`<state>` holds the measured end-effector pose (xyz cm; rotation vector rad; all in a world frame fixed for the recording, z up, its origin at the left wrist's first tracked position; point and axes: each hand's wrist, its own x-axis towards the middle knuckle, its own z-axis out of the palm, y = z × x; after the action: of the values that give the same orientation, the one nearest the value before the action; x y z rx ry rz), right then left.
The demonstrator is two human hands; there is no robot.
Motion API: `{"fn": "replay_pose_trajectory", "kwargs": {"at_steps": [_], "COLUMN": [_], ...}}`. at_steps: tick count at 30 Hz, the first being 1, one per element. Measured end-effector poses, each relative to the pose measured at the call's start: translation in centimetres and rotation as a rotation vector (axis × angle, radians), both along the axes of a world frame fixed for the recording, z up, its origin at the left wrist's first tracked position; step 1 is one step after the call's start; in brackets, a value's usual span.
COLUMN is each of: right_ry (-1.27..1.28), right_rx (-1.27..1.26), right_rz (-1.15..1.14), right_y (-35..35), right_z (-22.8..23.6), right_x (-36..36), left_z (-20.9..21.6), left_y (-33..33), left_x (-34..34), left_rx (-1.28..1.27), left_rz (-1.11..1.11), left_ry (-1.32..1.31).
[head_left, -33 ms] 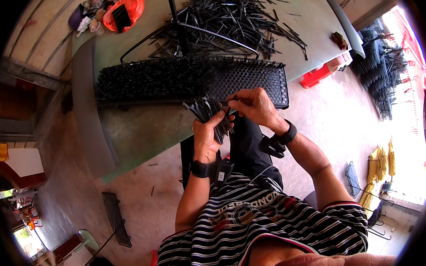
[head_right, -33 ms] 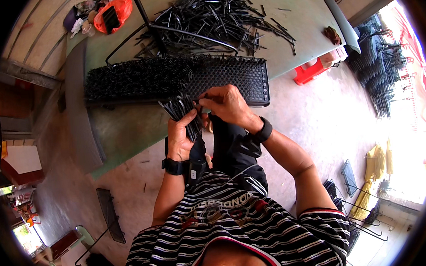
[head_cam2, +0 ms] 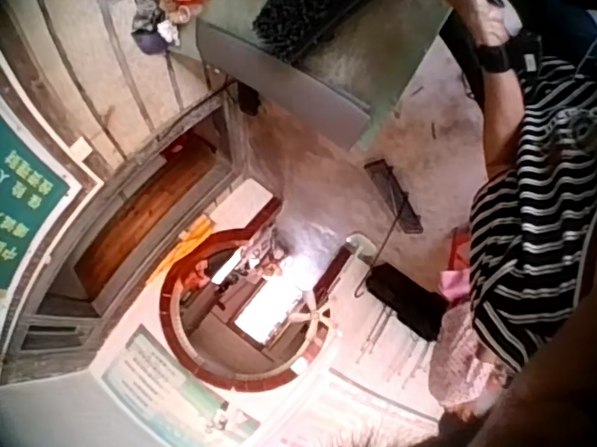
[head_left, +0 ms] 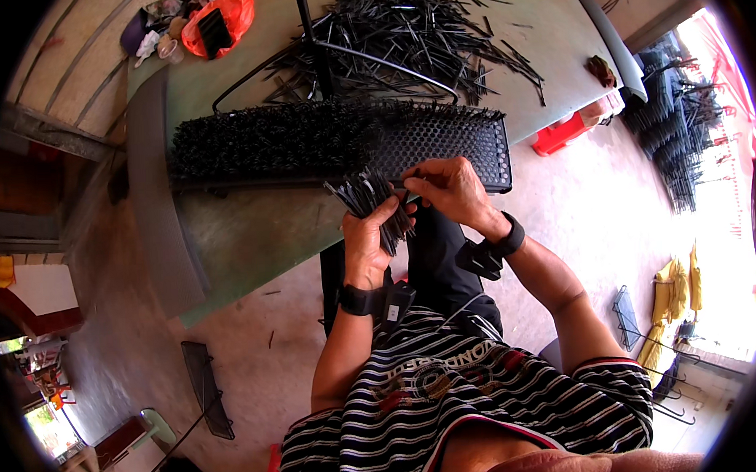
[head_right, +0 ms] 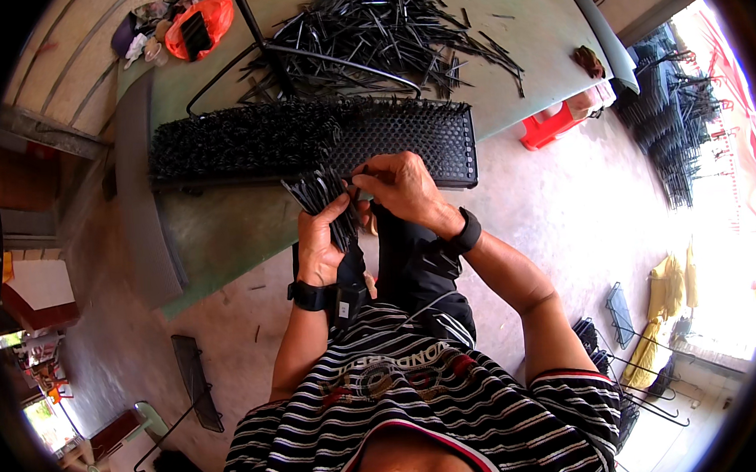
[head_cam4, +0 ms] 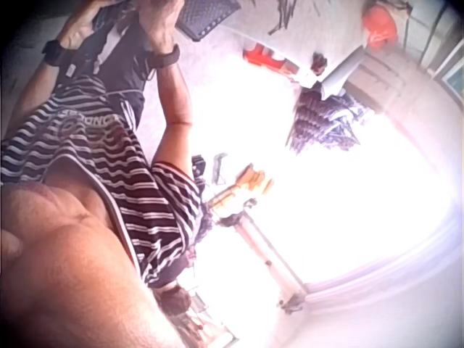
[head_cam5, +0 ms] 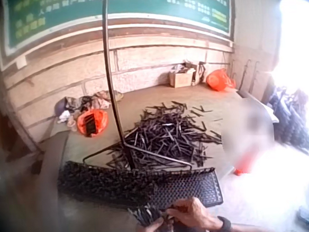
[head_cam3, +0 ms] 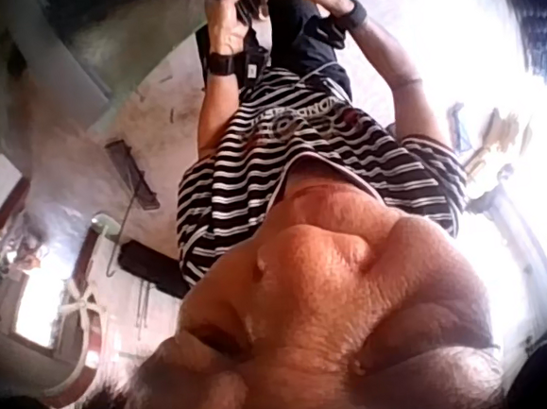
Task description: The person inserts black bristles into a perforated plastic broom head. They pick up bundles of bristles from a pile on the table and push them into the holes of the broom head, working methodically to fill the frame.
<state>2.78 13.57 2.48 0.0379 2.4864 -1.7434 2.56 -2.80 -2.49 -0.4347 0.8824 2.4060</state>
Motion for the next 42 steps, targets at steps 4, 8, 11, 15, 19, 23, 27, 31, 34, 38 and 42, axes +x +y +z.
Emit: {"fn": "replay_pose_trajectory", "kwargs": {"at_steps": [4, 8, 11, 15, 19, 23, 27, 31, 34, 38, 42], "right_ry": [0.242, 0.827, 0.914, 0.776, 0.483, 0.015, -0.084, 0.174, 0.446, 0.624, 0.661], "right_rx": [-0.035, 0.386, 0.566, 0.389, 0.101, -0.111, -0.278, -0.319, -0.163, 0.028, 0.101], "right_rz": [-0.205, 0.056, 0.319, 0.356, 0.020, -0.227, -0.195, -0.343, -0.453, -0.438, -0.409], "right_y": [-1.1, -0.6, -0.6, -0.3, -1.0, -1.4, -0.7, -0.6, -1.0, -1.2, -0.7], "right_z": [0.5, -0.9, -2.1, -2.5, -2.6, -1.0, -1.7, -0.1, 0.4, -0.3, -2.5], "right_x": [1.5, 3.0, 3.2, 3.4, 2.8, 0.4, -1.1, -2.5, -3.7, -5.4, -6.6], "left_z": [0.1, 0.9, 0.1, 0.0, 1.0, 1.1, 1.3, 1.4, 0.5, 0.4, 0.0], "left_y": [0.1, -0.5, -0.1, -0.1, 0.1, 0.0, 0.1, -0.3, -0.7, -0.6, -0.7], "left_x": [-0.1, -0.1, -0.3, -0.2, -0.1, 0.0, 0.3, 0.2, 0.0, 0.0, 0.0], "left_rx": [-0.066, -0.011, -0.033, -0.054, -0.053, -0.134, -0.186, -0.160, -0.169, -0.153, -0.135], "left_rz": [0.042, 0.042, 0.082, 0.105, 0.089, 0.047, -0.015, 0.039, 0.000, 0.004, 0.005], "left_ry": [-0.029, -0.013, -0.055, -0.048, -0.058, 0.015, 0.080, -0.039, -0.060, -0.072, -0.101]}}
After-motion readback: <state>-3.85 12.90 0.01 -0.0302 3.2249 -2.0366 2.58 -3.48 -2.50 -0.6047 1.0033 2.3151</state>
